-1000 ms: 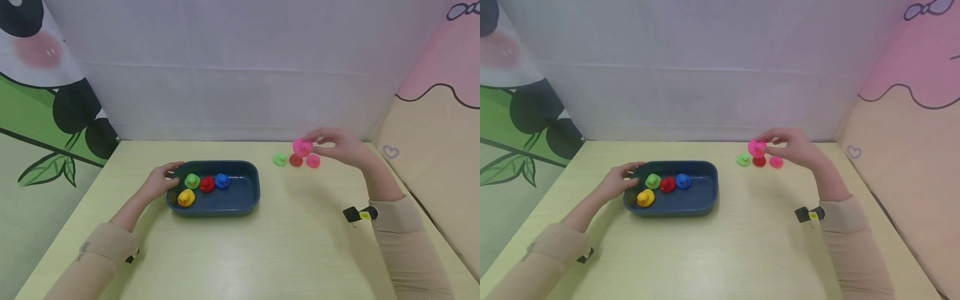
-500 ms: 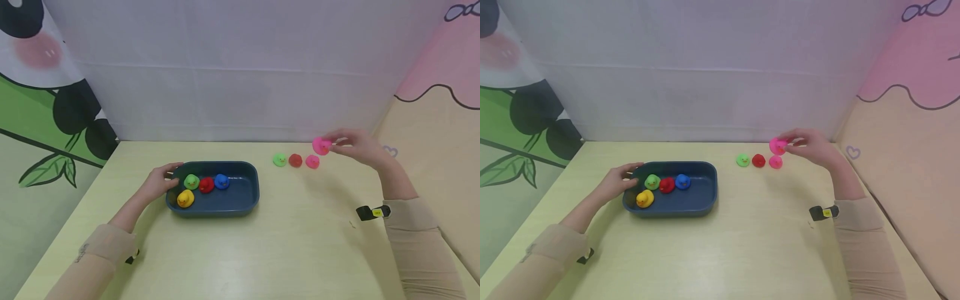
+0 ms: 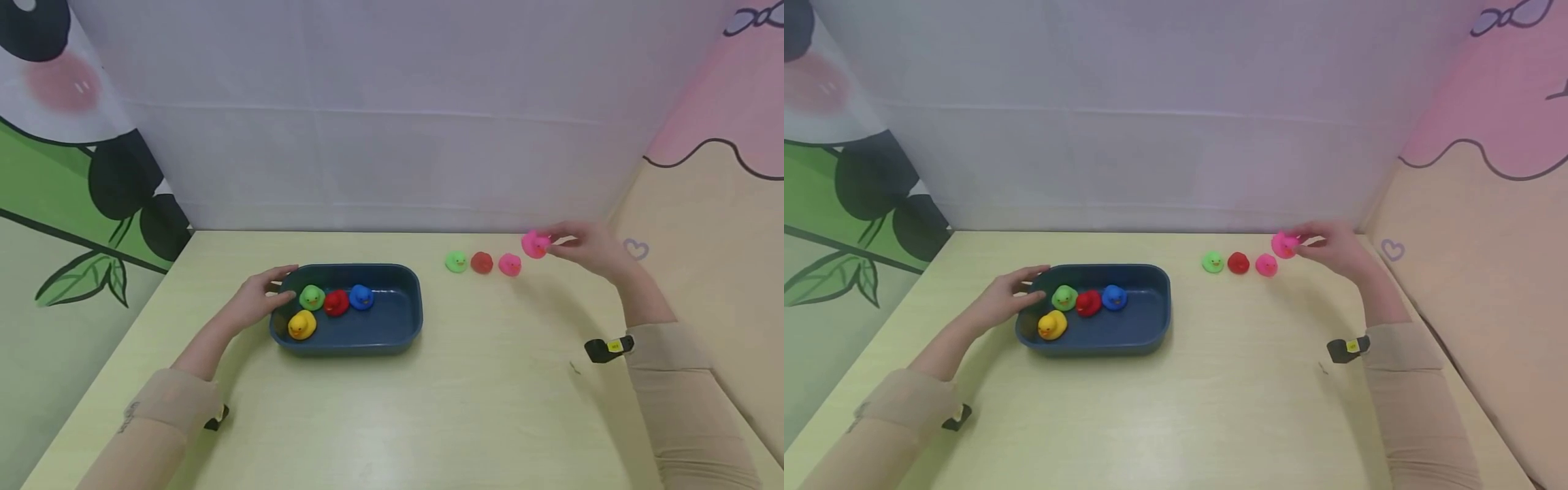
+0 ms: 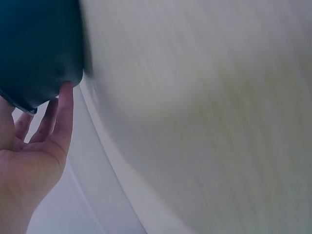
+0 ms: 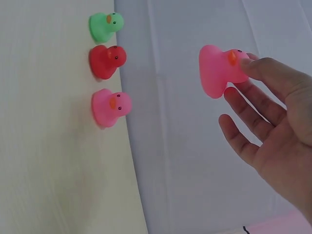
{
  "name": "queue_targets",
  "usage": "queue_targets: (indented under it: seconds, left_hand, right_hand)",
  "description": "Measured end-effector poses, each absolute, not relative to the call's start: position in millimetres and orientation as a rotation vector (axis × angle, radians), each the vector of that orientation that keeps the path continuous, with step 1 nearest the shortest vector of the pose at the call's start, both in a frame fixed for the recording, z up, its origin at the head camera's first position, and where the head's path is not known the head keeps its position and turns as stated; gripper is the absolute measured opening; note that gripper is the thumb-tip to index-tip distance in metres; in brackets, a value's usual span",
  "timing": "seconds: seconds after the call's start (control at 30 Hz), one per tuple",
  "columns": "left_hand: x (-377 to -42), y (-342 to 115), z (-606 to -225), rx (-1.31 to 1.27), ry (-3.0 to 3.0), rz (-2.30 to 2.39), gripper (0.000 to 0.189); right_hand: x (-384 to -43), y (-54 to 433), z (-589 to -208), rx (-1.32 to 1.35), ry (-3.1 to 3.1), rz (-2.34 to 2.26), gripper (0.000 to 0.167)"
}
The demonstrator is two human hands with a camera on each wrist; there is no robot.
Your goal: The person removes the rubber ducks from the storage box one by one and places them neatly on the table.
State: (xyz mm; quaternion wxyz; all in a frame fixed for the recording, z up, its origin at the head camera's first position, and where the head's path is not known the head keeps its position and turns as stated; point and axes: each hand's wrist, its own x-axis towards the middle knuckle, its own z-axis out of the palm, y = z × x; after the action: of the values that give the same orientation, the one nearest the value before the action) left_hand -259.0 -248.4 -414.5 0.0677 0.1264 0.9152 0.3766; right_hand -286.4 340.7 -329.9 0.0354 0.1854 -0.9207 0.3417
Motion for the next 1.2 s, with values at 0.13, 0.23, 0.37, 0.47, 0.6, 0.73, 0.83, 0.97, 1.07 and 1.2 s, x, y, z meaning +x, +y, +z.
queue_targets:
  seconds: [0.13,0.23,0.37,0.47,0.6,0.73,0.83,0.97,1.07,1.2]
  left_hand:
    - [-258.9,-252.9,-415.7,0.41,2.709,1.153,0.065]
    - [-258.7,-254.8,-417.0,0.434,2.689,1.169,0.069]
    - [-258.8,-256.7,-418.3,0.45,2.645,1.203,0.07]
    - [-258.2,-257.9,-418.0,0.448,2.608,1.212,0.072]
    - [-257.0,-258.8,-417.1,0.438,2.556,1.225,0.072]
    - [-256.2,-259.4,-416.5,0.421,2.51,1.252,0.073]
    - [-257.0,-260.6,-417.8,0.411,2.481,1.274,0.073]
    - [-258.3,-261.6,-419.8,0.414,2.464,1.286,0.073]
    - [-258.6,-261.6,-420.1,0.415,2.465,1.289,0.073]
    - [-258.5,-261.2,-420.2,0.409,2.465,1.292,0.073]
  right_hand:
    - [-290.2,346.0,-340.4,0.503,-2.89,1.015,0.033]
    - [-292.6,349.7,-349.1,0.461,-2.92,0.975,0.033]
    - [-297.9,354.2,-366.1,0.496,-2.865,1.003,0.031]
    - [-300.9,356.6,-378.2,0.518,-2.826,1.018,0.03]
    - [-303.3,358.8,-390.2,0.481,-2.852,0.966,0.03]
    - [-305.7,361.0,-399.6,0.466,-2.901,0.942,0.03]
    - [-308.0,363.1,-404.8,0.448,-2.917,0.932,0.029]
    - [-311.1,366.4,-409.0,0.427,-2.937,0.929,0.029]
    - [-313.5,368.8,-412.0,0.415,-2.952,0.932,0.029]
    - [-316.4,371.2,-416.9,0.382,-2.974,0.933,0.03]
